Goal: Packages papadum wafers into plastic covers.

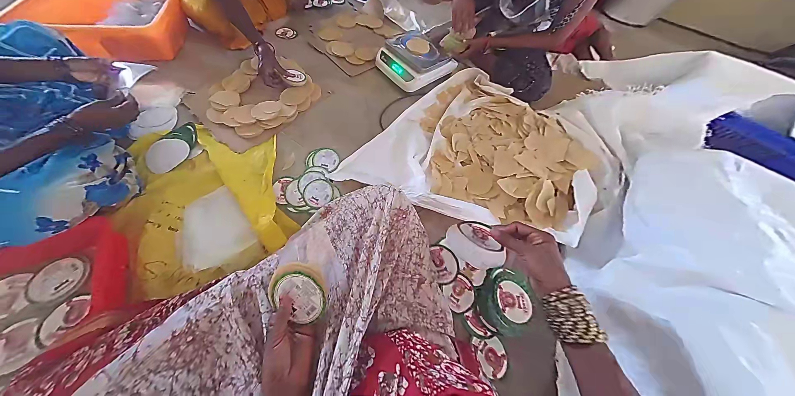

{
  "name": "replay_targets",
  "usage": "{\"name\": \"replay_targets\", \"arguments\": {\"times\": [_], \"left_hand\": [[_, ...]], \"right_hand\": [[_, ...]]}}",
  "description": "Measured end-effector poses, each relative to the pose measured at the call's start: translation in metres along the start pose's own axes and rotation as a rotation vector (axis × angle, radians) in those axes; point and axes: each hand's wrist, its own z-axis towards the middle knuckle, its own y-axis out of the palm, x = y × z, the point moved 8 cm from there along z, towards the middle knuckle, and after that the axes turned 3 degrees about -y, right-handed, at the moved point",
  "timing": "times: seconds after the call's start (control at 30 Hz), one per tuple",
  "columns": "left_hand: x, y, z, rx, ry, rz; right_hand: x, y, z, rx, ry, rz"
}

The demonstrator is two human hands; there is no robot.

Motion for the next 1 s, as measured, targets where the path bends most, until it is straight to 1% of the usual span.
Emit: {"name": "replay_targets", "arguments": {"times": [0.07, 0.17, 0.23, 0.3, 0.33, 0.4, 0.47, 0.5, 0.57, 0.6, 0.63, 0.7, 0.77, 0.83, 0.9, 0.93, 1.0], "left_hand": [[0.000, 0.000, 0.000, -0.008, -0.001, -0.006], [-0.002, 0.005, -0.001, 0.013, -0.015, 0.008], [-0.003, 0.010, -0.003, 0.039, -0.026, 0.016], [-0.002, 0.014, -0.008, 0.038, -0.017, -0.019], [-0.001, 0.016, -0.008, -0.001, -0.008, -0.060], [0.001, 0.020, -0.005, -0.193, 0.000, -0.178], [0.003, 0.027, -0.003, -0.383, -0.016, -0.245], [0.006, 0.032, -0.005, -0.470, -0.019, -0.252], [0.010, 0.041, -0.011, -0.647, -0.026, -0.251], [0.010, 0.042, -0.013, -0.691, -0.028, -0.240], [0.010, 0.042, -0.016, -0.703, -0.030, -0.229], [0.010, 0.046, -0.023, -0.796, -0.044, -0.248], [0.007, 0.043, -0.025, -0.786, -0.046, -0.274], [0.006, 0.042, -0.028, -0.789, -0.069, -0.302], [0.009, 0.044, -0.031, -0.782, -0.082, -0.318], [0.012, 0.043, -0.030, -0.751, -0.077, -0.310], [0.015, 0.036, -0.025, -0.595, -0.047, -0.262]], "right_hand": [[-0.014, 0.003, -0.001, -0.028, -0.045, 0.094], [-0.036, 0.009, 0.001, -0.022, -0.119, -0.041], [-0.059, 0.029, -0.002, -0.080, -0.175, 0.088], [-0.086, 0.057, -0.011, -0.165, -0.267, 0.202], [-0.101, 0.073, -0.017, -0.217, -0.328, 0.229], [-0.129, 0.107, -0.030, -0.372, -0.485, 0.298], [-0.152, 0.143, -0.048, -0.580, -0.712, 0.278], [-0.165, 0.160, -0.060, -0.649, -0.840, 0.246], [-0.188, 0.190, -0.089, -0.713, -1.003, 0.230], [-0.196, 0.203, -0.104, -0.738, -1.044, 0.232], [-0.200, 0.215, -0.117, -0.771, -1.062, 0.245], [-0.203, 0.235, -0.139, -0.858, -1.058, 0.322], [-0.204, 0.247, -0.156, -0.938, -1.019, 0.450], [-0.204, 0.253, -0.166, -0.971, -0.980, 0.567], [-0.201, 0.256, -0.167, -0.914, -0.938, 0.611], [-0.199, 0.256, -0.166, -0.869, -0.910, 0.608], [-0.190, 0.256, -0.161, -0.775, -0.807, 0.596]]}}
